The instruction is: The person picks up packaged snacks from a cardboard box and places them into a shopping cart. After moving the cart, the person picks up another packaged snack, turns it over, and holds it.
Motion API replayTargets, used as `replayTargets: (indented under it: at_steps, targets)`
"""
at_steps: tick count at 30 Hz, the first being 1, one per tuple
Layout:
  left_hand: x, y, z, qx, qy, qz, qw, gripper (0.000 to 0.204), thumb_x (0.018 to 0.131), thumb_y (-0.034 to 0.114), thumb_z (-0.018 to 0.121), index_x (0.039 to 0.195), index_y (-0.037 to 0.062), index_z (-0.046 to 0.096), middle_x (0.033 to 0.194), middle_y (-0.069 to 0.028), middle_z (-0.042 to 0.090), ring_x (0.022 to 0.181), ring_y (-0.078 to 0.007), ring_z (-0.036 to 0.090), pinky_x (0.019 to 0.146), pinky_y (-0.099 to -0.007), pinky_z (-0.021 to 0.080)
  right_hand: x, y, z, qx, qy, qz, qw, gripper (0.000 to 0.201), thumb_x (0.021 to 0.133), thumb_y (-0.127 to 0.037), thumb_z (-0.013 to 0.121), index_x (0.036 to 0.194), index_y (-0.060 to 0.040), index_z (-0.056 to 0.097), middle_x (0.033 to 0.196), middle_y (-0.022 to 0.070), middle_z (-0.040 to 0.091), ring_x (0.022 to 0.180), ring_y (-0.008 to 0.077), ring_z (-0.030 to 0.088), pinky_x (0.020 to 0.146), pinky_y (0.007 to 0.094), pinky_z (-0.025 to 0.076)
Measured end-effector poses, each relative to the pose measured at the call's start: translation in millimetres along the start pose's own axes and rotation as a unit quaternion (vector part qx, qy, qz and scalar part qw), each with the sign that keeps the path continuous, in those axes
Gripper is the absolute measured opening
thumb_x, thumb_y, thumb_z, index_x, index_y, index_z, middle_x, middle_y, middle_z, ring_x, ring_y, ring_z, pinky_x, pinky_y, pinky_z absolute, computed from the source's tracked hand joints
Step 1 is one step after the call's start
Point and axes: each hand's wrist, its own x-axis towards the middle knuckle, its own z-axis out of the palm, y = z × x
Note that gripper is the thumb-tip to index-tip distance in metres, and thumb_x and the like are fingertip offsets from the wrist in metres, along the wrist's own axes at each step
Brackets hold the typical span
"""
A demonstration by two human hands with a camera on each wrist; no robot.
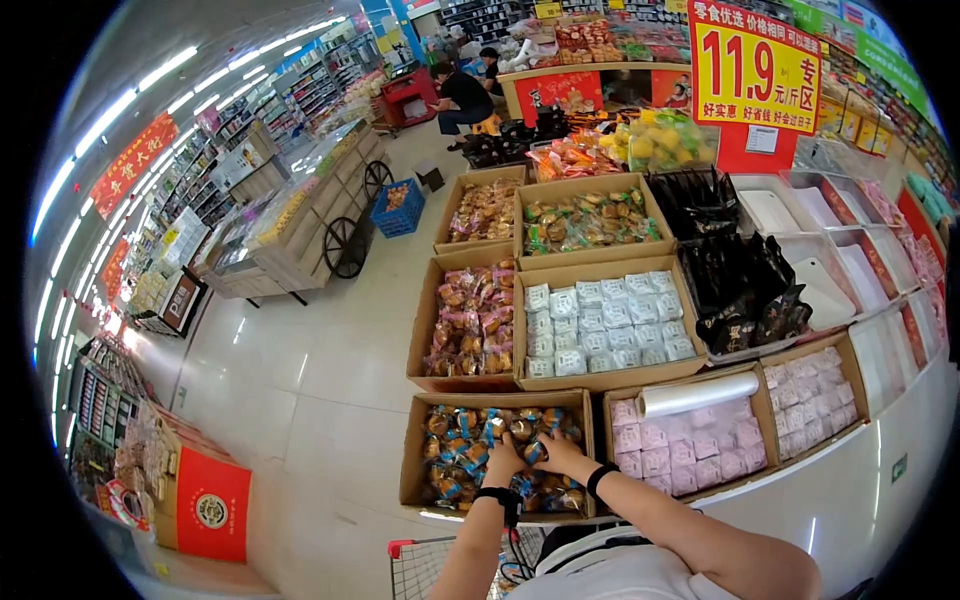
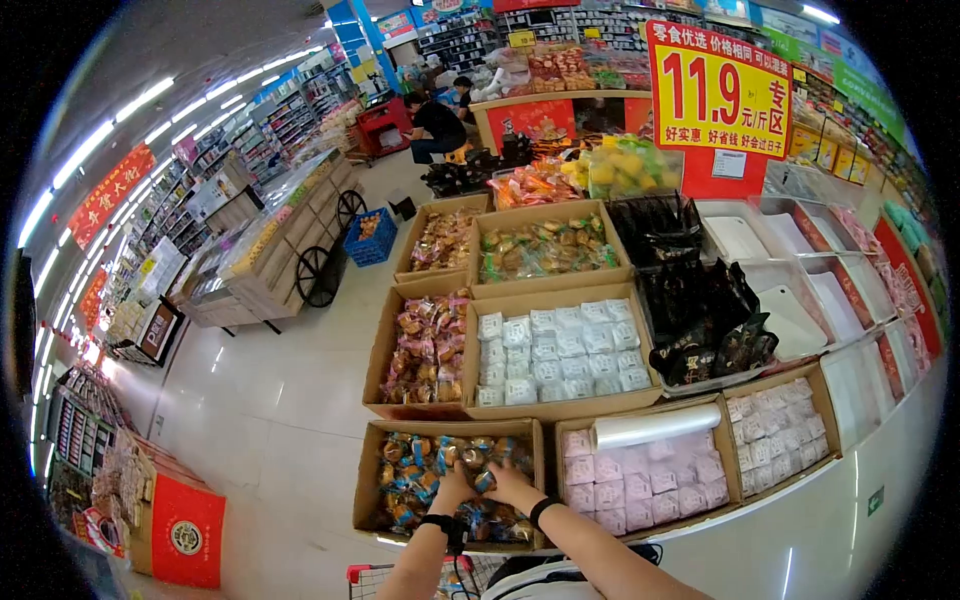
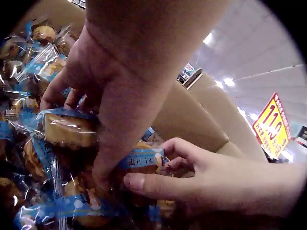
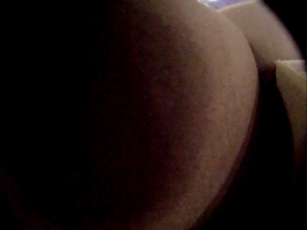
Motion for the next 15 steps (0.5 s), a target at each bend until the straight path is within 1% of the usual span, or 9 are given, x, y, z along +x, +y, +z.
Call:
replayTargets:
  at_steps: [2, 4, 5, 6, 8, 10, 12, 13, 15]
  targets:
    - [12, -7, 19, 0.02, 0.007, 0.005, 1.0, 0.106, 0.052, 0.034, 0.075, 0.128, 0.009, 0.005, 0.125, -0.0244, 0.021, 0.111, -0.0392, 0.029, 0.081, -0.0434, 0.04, 0, 0, -1, 0.008, -0.02, -0.014, 1.0, 0.068, 0.065, -0.042, 0.062, 0.118, -0.0115, 0.031, 0.122, 0.0191, 0.025, 0.107, 0.0428, 0.032, 0.079, 0.0457, 0.04]
    - [21, -13, 38, 0.082, 0.056, 0.063, 0.993, 0.11, 0.052, 0.036, 0.073, 0.128, 0.0077, 0.0, 0.125, -0.0273, 0.018, 0.112, -0.0389, 0.029, 0.082, -0.0437, 0.039, 1, -4, -4, -0.004, -0.033, -0.017, 0.999, 0.068, 0.065, -0.039, 0.062, 0.119, -0.0107, 0.03, 0.124, 0.0194, 0.022, 0.108, 0.0413, 0.031, 0.08, 0.0448, 0.04]
    - [-24, 8, 7, 0.039, 0.009, 0.046, 0.998, 0.109, 0.053, 0.04, 0.072, 0.129, 0.0104, 0.0, 0.124, -0.0303, 0.018, 0.112, -0.04, 0.029, 0.083, -0.0443, 0.037, 1, -6, -6, -0.017, -0.045, -0.015, 0.999, 0.069, 0.066, -0.036, 0.062, 0.12, -0.0099, 0.029, 0.126, 0.0198, 0.019, 0.11, 0.0397, 0.03, 0.081, 0.0438, 0.04]
    - [-25, 6, 7, 0.038, 0.012, 0.042, 0.998, 0.109, 0.053, 0.04, 0.072, 0.129, 0.0104, 0.0, 0.124, -0.0303, 0.018, 0.112, -0.04, 0.029, 0.083, -0.0443, 0.037, 1, -9, -9, -0.03, -0.055, -0.014, 0.998, 0.069, 0.066, -0.034, 0.062, 0.121, -0.0091, 0.028, 0.128, 0.0201, 0.016, 0.112, 0.0382, 0.029, 0.081, 0.0429, 0.04]
    - [-27, -4, 14, -0.079, 0.04, 0.089, 0.992, 0.105, 0.053, 0.039, 0.071, 0.13, 0.0132, 0.004, 0.123, -0.0308, 0.019, 0.109, -0.0415, 0.031, 0.083, -0.0445, 0.037, 8, -6, -3, -0.013, -0.056, -0.028, 0.998, 0.065, 0.068, -0.035, 0.06, 0.12, -0.0095, 0.031, 0.128, 0.0194, 0.018, 0.112, 0.0369, 0.029, 0.082, 0.0418, 0.039]
    - [-25, -16, 30, -0.079, 0.05, 0.096, 0.991, 0.095, 0.057, 0.033, 0.07, 0.129, 0.0126, 0.011, 0.122, -0.0291, 0.023, 0.107, -0.0404, 0.035, 0.08, -0.0434, 0.039, 13, -2, 7, 0.027, -0.054, -0.051, 0.997, 0.057, 0.067, -0.039, 0.059, 0.108, -0.0043, 0.04, 0.116, 0.0166, 0.031, 0.099, 0.0337, 0.039, 0.076, 0.0409, 0.039]
    - [-26, -18, 35, -0.077, 0.067, 0.121, 0.987, 0.077, 0.064, 0.019, 0.068, 0.126, 0.0114, 0.024, 0.119, -0.0256, 0.033, 0.102, -0.0382, 0.042, 0.075, -0.0413, 0.044, 15, 2, 15, 0.04, -0.051, -0.084, 0.994, 0.056, 0.066, -0.042, 0.059, 0.106, -0.0046, 0.042, 0.112, 0.0168, 0.034, 0.093, 0.0307, 0.042, 0.074, 0.0397, 0.039]
    - [-27, -21, 37, -0.08, 0.07, 0.12, 0.987, 0.077, 0.064, 0.019, 0.068, 0.126, 0.0114, 0.024, 0.119, -0.0256, 0.033, 0.102, -0.0382, 0.042, 0.075, -0.0413, 0.044, 17, 3, 20, 0.088, -0.07, -0.082, 0.99, 0.057, 0.066, -0.043, 0.059, 0.105, -0.0047, 0.043, 0.109, 0.0163, 0.036, 0.093, 0.0296, 0.043, 0.075, 0.0395, 0.038]
    - [-51, -20, 20, -0.321, 0.004, 0.105, 0.941, 0.065, 0.066, 0.019, 0.066, 0.121, 0.0087, 0.034, 0.109, -0.0181, 0.046, 0.098, -0.0306, 0.046, 0.071, -0.0388, 0.045, 16, 2, 17, 0.205, -0.115, -0.074, 0.969, 0.064, 0.065, -0.05, 0.058, 0.109, -0.0068, 0.04, 0.102, 0.0138, 0.04, 0.094, 0.0254, 0.044, 0.076, 0.0379, 0.04]
